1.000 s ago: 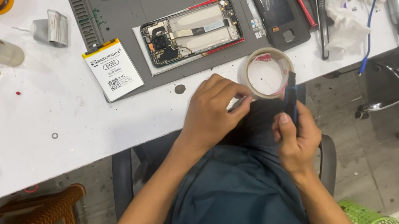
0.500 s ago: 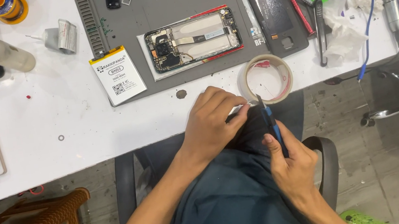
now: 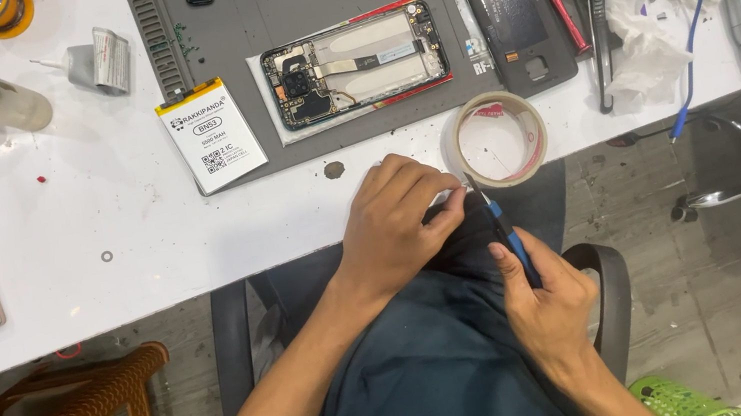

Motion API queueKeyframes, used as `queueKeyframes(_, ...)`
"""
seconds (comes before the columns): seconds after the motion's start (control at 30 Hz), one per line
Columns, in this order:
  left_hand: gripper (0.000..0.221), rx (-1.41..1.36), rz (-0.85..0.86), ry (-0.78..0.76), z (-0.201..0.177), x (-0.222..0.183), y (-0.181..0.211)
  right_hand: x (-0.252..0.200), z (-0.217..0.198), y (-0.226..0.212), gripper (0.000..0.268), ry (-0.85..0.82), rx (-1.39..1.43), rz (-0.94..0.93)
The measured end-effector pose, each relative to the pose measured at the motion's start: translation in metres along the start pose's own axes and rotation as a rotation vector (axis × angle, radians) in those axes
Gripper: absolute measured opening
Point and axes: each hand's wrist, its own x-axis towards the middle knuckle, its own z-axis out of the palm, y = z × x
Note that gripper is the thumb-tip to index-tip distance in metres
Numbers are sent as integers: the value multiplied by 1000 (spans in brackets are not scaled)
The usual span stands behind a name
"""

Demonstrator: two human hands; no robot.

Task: Applying adhesive tape to a smartphone chassis and installing a new battery

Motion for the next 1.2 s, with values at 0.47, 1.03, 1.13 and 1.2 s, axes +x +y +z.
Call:
queueKeyframes(0.47,17,78,40,2,1,3,2,-1,1,-1,24,1,20,-35)
queueKeyframes(1.03,17,79,47,8,4,1,3,2,5,-12,27,-32,42,-15)
queueKeyframes(1.13,17,87,39,32,4,4,2,4,5,-13,29,-49,58,14)
queueKeyframes(1.2,18,93,43,34,4,2,1,4,5,-14,29,-65,52,35)
